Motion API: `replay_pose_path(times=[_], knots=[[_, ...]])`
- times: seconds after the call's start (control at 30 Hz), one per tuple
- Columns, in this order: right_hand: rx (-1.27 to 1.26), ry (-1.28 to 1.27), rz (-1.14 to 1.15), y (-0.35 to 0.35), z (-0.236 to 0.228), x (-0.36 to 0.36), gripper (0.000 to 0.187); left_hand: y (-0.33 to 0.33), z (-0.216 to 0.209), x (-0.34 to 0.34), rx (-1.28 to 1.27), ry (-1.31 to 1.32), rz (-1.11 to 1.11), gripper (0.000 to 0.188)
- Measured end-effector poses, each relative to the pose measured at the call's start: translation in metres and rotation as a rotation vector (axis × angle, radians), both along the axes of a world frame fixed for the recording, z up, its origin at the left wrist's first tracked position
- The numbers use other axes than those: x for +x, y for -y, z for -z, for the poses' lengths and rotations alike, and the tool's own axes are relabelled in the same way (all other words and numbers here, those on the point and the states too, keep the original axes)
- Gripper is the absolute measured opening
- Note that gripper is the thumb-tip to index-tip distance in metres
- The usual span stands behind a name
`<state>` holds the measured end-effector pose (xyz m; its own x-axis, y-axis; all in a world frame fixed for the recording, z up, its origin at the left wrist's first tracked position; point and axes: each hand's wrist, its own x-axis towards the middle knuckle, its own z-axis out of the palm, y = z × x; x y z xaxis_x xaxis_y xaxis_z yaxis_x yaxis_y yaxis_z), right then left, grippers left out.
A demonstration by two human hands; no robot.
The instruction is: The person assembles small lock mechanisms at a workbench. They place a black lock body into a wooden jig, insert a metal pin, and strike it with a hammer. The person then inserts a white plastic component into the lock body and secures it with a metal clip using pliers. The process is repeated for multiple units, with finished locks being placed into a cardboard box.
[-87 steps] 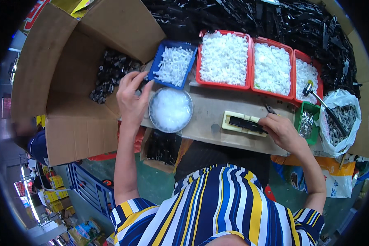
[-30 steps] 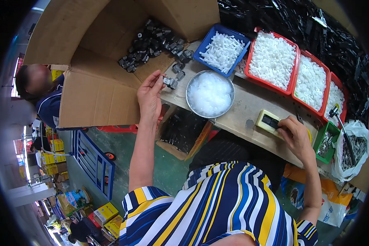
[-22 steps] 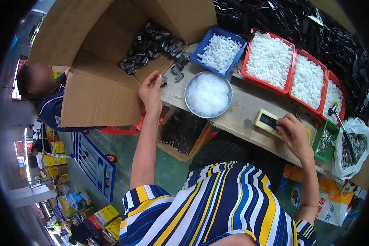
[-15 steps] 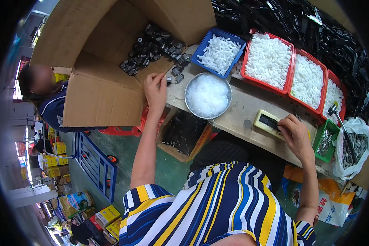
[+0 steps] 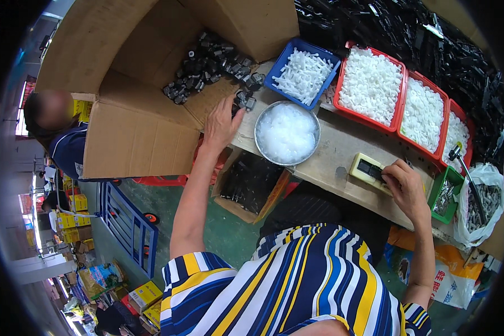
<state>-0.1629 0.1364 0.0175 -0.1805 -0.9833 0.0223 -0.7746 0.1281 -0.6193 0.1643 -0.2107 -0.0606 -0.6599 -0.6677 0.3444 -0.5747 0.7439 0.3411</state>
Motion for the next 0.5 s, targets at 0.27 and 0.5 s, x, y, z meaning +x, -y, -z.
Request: replay_pose_path(times=[0.27, 0.5], knots=[[-0.008, 0.032, 0.015, -0.003, 0.0, -0.003, 0.007, 0.002, 0.002, 0.003, 0.223, -0.466, -0.29, 0.029], [-0.069, 0.044, 0.075, -0.006, 0.001, -0.003, 0.01, -0.043, -0.06, -0.006, 0.677, -0.855, -0.309, 0.02]])
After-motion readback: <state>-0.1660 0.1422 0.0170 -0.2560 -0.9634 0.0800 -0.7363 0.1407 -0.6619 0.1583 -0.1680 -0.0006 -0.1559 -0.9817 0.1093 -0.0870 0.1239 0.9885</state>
